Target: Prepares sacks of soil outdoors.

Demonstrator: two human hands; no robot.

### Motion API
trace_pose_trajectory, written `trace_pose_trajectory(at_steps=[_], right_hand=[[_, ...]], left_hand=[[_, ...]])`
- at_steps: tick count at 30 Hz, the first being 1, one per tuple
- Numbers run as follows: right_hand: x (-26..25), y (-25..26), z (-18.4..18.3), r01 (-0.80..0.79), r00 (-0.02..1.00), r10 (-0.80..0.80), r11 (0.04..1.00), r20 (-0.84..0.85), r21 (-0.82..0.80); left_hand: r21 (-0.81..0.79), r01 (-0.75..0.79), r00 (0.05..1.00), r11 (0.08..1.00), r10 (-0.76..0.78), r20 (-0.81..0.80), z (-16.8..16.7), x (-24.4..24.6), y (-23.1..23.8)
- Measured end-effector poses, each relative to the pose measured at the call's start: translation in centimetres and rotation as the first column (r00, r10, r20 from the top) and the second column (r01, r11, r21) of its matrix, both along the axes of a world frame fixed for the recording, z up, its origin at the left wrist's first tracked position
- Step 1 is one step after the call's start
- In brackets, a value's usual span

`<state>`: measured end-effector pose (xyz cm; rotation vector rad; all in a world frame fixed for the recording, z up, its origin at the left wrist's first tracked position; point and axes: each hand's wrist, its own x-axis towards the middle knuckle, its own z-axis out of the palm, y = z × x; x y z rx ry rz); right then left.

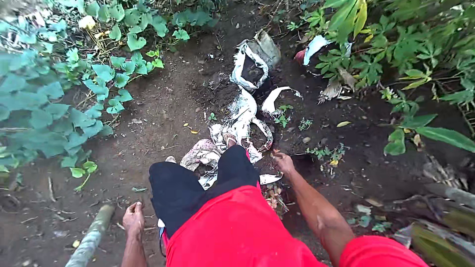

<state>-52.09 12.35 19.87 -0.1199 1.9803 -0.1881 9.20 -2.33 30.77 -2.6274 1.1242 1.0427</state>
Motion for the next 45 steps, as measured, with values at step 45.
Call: trace_pose_trajectory(at_steps=[45], right_hand=[[37.3, 3.3, 4.5, 0.979, 0.160, -0.984, 0.147, 0.082, -0.141]], left_hand=[[0.073, 0.973, 0.232, 0.220, -0.911, -0.341, -4.7, -30.6, -34.9]])
